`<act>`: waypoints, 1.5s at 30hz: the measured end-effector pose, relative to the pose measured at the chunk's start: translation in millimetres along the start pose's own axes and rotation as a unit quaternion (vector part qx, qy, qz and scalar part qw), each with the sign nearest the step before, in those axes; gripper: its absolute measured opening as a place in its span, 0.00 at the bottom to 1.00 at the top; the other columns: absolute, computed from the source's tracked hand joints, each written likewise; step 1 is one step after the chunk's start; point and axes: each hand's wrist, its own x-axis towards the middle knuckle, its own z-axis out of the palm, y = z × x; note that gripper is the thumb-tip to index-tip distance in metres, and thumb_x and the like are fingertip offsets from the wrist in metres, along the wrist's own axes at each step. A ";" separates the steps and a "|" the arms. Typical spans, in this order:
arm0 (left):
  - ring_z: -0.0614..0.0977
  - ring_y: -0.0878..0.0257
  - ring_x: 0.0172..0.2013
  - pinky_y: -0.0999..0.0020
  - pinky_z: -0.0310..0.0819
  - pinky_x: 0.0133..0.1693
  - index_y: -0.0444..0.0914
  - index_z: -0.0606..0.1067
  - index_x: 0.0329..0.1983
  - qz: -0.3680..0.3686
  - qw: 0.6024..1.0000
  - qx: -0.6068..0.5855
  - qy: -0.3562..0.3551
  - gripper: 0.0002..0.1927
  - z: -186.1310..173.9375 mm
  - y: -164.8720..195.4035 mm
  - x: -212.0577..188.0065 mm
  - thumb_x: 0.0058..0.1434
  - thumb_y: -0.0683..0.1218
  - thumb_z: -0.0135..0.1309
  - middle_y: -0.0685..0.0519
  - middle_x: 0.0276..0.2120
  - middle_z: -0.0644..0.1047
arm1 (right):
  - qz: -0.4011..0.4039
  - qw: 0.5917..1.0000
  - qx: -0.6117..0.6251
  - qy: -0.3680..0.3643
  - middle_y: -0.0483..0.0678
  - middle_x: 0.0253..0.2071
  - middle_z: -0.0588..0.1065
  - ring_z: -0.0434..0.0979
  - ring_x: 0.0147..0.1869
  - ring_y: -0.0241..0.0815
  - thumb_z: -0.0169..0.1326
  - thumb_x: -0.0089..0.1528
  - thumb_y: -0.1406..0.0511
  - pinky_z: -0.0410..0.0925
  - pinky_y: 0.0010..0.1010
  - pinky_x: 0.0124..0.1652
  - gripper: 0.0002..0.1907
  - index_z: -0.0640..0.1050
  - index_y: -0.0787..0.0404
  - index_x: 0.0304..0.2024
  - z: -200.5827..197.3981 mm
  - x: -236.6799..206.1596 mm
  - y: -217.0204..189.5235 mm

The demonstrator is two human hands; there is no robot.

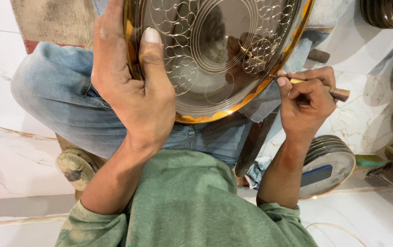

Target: The person sits cross-legged on the floor with a decorative brass plate on their lap. They first hammer a punch against the plate's surface, then hold the plate with one hand and engrave fine patterns into it with a small hand tool, working across different areas of the plate.

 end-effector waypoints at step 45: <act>0.67 0.74 0.32 0.77 0.64 0.36 0.35 0.69 0.69 -0.166 0.970 -0.150 -0.093 0.23 -30.0 31.0 43.7 0.71 0.35 0.50 0.61 0.35 0.73 | 0.041 0.979 0.033 0.195 0.51 0.50 0.69 0.81 0.44 0.38 0.58 0.73 0.77 0.79 0.26 0.47 0.11 0.67 0.68 0.45 41.3 4.5 -34.3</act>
